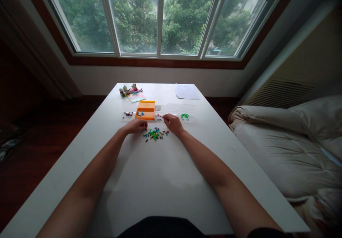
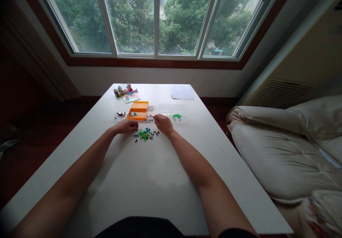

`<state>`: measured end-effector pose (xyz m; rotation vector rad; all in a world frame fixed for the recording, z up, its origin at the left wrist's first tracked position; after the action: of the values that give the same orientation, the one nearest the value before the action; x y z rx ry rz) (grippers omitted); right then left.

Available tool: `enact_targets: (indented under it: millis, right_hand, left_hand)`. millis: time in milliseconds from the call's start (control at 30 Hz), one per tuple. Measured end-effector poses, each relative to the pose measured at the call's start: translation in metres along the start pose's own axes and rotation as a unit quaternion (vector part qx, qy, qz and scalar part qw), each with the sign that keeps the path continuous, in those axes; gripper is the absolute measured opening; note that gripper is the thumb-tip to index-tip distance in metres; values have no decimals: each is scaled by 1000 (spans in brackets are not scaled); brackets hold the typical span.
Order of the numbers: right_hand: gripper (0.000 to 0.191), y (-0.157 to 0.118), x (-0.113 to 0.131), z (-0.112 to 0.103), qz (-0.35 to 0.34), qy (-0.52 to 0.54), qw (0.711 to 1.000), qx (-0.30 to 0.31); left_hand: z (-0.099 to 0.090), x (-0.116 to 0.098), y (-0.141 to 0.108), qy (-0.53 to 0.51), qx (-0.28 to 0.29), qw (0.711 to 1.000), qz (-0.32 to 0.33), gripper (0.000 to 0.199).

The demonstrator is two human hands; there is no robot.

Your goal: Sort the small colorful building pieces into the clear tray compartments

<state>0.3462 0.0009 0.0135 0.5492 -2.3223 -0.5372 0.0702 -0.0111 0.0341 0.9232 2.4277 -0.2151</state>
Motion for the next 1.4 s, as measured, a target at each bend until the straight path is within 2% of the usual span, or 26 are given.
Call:
enact_targets:
  millis: [233, 400, 467, 533, 667, 733, 833, 1033, 1133, 1200, 1267, 1400]
  right_hand:
    - [19, 0, -1, 1, 1, 0, 1000, -2]
    - [18, 1, -2, 3, 3, -3, 1000, -3]
    - [18, 1, -3, 3, 3, -5, 1000, -4]
    - [18, 1, -3, 3, 2, -5, 1000, -5]
    - [17, 0, -3, 2, 1, -2, 1000, -4]
    - [17, 0, -2, 2, 3, -1, 1000, -3]
    - [18, 0, -2, 1, 6, -2, 1000, -2]
    - [18, 0, -1, 1, 8, -4, 1000, 2]
    - [19, 1, 0, 0, 9, -7, 1000, 4]
    - [19, 1, -1, 1, 8, -8, 1000, 1]
    - [19, 0, -1, 1, 8, -7, 1000, 1]
    - [18, 0, -1, 1, 9, -3, 1000, 3]
  left_hand:
    - [2, 10, -3, -15, -2, 999, 30, 22]
    - [4, 15, -1, -29, -53, 997, 42, 21]
    - [1, 19, -2, -40, -115, 992, 40, 21]
    - [-3, 23, -4, -40, -207, 977, 23, 23]
    - [-15, 32, -14, -13, -390, 918, -74, 25]
    - [-19, 39, -20, -1, -439, 889, -128, 24]
    - [-22, 49, -28, 12, -468, 863, -188, 25]
    - [-22, 60, -37, 36, -473, 842, -257, 27]
    - [-24, 61, -38, 44, -462, 843, -272, 28]
    - [-26, 58, -36, 43, -436, 862, -253, 30]
    - [-28, 53, -31, 36, -383, 899, -211, 31]
    - [-29, 34, -20, 1, -194, 978, -79, 30]
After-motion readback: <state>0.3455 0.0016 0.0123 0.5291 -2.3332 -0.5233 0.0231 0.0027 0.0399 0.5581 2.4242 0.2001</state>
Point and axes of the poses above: each hand's wrist, its own y-axis towards the middle knuckle, its own z-axis out of the palm, x = y × z, the point moved 1 cm from there along y, towards the middle knuckle, and after that the axes turned 11 degrees about z, right-handed, at the moved point
